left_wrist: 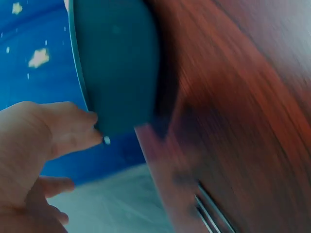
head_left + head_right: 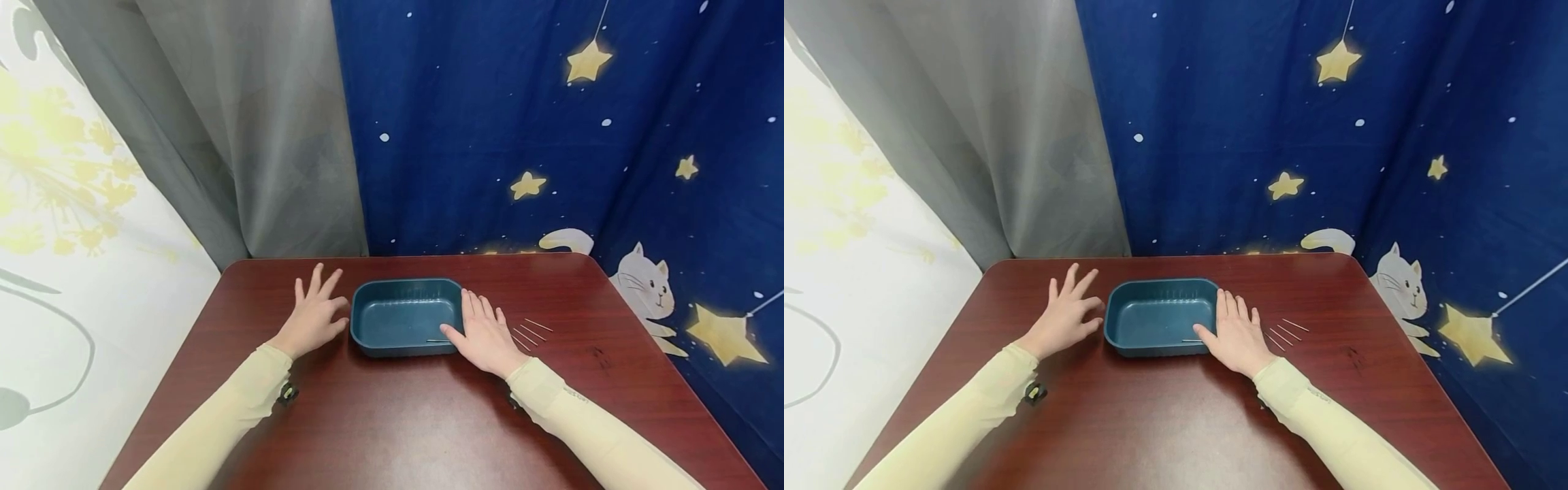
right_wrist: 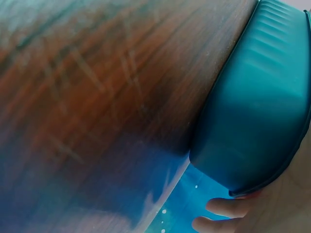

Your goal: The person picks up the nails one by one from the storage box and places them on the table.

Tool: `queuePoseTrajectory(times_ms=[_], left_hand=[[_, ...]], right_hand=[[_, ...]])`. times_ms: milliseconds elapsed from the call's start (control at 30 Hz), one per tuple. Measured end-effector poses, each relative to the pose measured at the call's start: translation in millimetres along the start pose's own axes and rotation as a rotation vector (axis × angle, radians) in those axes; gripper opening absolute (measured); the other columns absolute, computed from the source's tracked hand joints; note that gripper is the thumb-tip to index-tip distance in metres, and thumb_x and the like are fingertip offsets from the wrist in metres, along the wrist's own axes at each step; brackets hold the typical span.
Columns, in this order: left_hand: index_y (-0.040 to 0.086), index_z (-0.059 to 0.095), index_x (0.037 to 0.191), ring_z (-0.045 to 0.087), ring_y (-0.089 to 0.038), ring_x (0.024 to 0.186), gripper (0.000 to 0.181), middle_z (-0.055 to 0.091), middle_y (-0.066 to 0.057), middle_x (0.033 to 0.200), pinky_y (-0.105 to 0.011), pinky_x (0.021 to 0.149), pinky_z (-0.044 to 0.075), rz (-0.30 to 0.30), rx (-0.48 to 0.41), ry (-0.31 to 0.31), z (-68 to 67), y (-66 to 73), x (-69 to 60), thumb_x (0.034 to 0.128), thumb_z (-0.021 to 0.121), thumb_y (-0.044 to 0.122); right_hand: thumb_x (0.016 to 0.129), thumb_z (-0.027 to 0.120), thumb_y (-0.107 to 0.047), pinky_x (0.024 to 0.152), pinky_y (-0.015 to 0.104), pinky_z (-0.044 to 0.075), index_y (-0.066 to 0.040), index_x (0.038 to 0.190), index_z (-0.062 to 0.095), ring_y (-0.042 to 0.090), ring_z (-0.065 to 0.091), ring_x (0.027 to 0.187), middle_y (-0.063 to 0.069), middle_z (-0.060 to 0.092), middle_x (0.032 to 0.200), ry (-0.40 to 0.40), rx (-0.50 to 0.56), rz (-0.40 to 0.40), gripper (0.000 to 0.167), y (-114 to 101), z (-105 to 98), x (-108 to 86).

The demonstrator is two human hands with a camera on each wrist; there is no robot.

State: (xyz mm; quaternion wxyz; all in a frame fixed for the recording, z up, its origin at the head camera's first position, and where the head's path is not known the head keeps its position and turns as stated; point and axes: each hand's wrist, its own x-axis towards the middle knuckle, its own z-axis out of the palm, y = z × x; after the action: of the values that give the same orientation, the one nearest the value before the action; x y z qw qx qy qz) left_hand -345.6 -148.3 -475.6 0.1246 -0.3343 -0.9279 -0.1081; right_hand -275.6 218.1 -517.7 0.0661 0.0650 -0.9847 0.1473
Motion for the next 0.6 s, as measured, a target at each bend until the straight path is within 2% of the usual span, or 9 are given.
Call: queuePoseTrajectory(times_ms=[133,233,400,600], left_hand=[[0.019,0.075,0.097,0.001,-0.045,0.151,0.011,0.030,-0.017,0.161,-0.079,0.106,0.003,0.086,0.032,0.034,-1.3,14.0,8.0,0.0867,0.072,0.018],[0.024,0.075,0.093,0.001,-0.043,0.151,0.008,0.032,-0.014,0.160,-0.077,0.107,0.002,0.122,0.014,0.015,-1.5,22.5,12.3,0.0872,0.074,0.020],[0.029,0.077,0.089,0.002,-0.041,0.152,0.008,0.037,-0.013,0.158,-0.077,0.107,0.006,0.211,-0.008,-0.111,5.9,38.0,22.7,0.0836,0.083,0.031],[0.028,0.080,0.088,0.014,-0.042,0.150,0.014,0.041,-0.017,0.155,-0.070,0.112,0.016,0.323,-0.044,-0.307,17.8,49.0,48.8,0.0774,0.089,0.029]], right_hand=[[0.097,0.047,-0.066,0.111,0.069,0.020,-0.001,0.160,0.015,0.042,0.023,0.147,0.019,0.026,0.162,-0.006,0.003,-0.002,0.096,-0.7,-0.8,0.3],[0.097,0.047,-0.066,0.111,0.069,0.020,-0.001,0.160,0.015,0.042,0.024,0.147,0.019,0.026,0.162,-0.003,0.001,-0.004,0.096,-0.7,0.0,0.6],[0.097,0.048,-0.066,0.111,0.069,0.021,-0.001,0.160,0.017,0.042,0.025,0.146,0.019,0.028,0.161,0.013,-0.002,-0.006,0.096,0.1,2.3,1.2],[0.096,0.049,-0.065,0.109,0.070,0.021,-0.001,0.160,0.017,0.043,0.025,0.145,0.020,0.028,0.161,0.015,-0.003,-0.010,0.096,1.9,6.4,2.9]])
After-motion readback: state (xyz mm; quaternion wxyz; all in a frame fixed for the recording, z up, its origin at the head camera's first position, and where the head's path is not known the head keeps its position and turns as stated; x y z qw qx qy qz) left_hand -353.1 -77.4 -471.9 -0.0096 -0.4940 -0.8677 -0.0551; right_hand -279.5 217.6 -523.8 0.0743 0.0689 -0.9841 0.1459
